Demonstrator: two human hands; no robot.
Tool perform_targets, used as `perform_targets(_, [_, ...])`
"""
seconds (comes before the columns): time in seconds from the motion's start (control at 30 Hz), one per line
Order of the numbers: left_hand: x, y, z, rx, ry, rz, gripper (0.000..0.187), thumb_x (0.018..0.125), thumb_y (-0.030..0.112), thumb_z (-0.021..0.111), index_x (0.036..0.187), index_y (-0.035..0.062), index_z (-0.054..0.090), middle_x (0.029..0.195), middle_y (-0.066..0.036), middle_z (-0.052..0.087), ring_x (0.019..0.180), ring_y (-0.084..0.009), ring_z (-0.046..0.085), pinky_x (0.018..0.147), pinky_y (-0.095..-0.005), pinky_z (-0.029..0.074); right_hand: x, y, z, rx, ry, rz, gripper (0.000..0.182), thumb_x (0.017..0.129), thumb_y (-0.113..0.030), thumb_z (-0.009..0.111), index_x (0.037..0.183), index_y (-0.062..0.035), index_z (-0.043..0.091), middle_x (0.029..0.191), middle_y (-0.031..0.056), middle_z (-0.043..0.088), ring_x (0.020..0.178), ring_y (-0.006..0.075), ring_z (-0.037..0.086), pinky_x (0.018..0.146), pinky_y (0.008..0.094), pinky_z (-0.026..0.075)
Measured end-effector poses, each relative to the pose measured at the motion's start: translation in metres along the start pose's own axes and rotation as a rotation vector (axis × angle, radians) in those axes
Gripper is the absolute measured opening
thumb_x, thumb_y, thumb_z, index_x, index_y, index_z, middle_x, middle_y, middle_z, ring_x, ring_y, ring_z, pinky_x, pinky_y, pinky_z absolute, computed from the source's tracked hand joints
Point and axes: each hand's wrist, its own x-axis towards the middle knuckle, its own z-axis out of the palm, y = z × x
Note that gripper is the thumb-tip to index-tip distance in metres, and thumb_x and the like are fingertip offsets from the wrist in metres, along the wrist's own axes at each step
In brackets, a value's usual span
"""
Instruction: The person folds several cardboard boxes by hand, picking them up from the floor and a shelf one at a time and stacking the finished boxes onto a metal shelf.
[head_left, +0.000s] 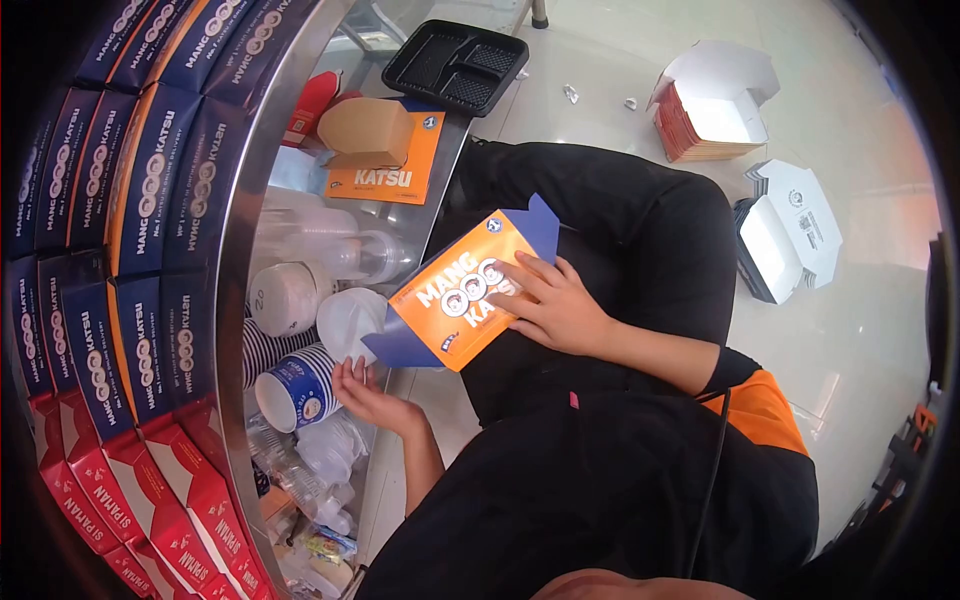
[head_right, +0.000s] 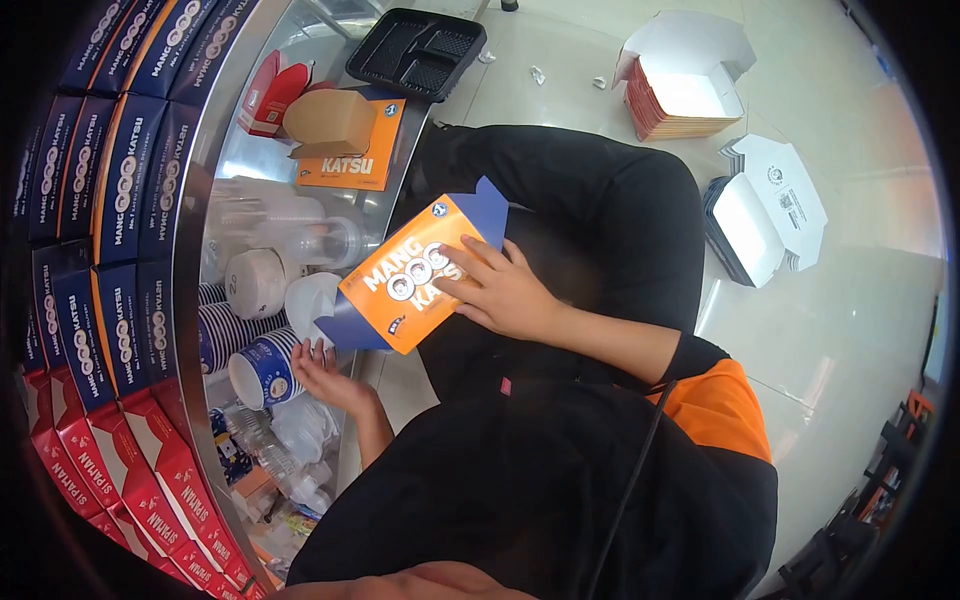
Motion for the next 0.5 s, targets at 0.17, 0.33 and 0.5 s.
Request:
perform_targets(0.17, [-0.025, 0.021, 0.025, 0.834, -0.352, 0.404, 0.066, 0.091, 0.023, 0.059, 0.144, -0.0015, 0.027, 0.145, -0.025, 0.034, 0.133, -0.0365, 0.035, 0.109, -0.0459, 0.026, 0.011, -0.021, 0.005, -0.059, -0.002, 0.138, 0.061, 0.077, -0.033, 0.072, 0.133, -0.0221, 0.05, 0.145, 0.0096, 0.038, 0.133, 0.0318, 0.034, 0.102, 0.0645, 0.024])
perform_targets(0.33, [-0.018, 0.004, 0.049, 0.861, -0.511, 0.252, 0.072, 0.091, 0.02, 0.061, 0.146, -0.0031, 0.022, 0.149, -0.027, 0.026, 0.138, -0.0317, 0.03, 0.111, -0.0397, 0.024, 0.029, -0.021, -0.007, -0.004, 0.111, 0.456, 0.097, 0.069, -0.034, 0.08, 0.148, -0.0146, 0.027, 0.152, 0.0184, 0.025, 0.143, 0.0358, 0.016, 0.102, 0.0746, 0.012])
perform_targets(0.5, [-0.019, -0.013, 0.051, 0.087, -0.649, -0.164, 0.057, 0.094, 0.011, 0.055, 0.142, -0.0037, 0.028, 0.14, -0.018, 0.042, 0.126, -0.0209, 0.044, 0.104, -0.0317, 0.034, 0.036, 0.005, 0.018, 0.651, 0.135, 0.648, 0.078, 0.092, -0.034, 0.058, 0.15, -0.0076, 0.015, 0.144, 0.0273, 0.036, 0.131, 0.0387, 0.042, 0.106, 0.0433, 0.034])
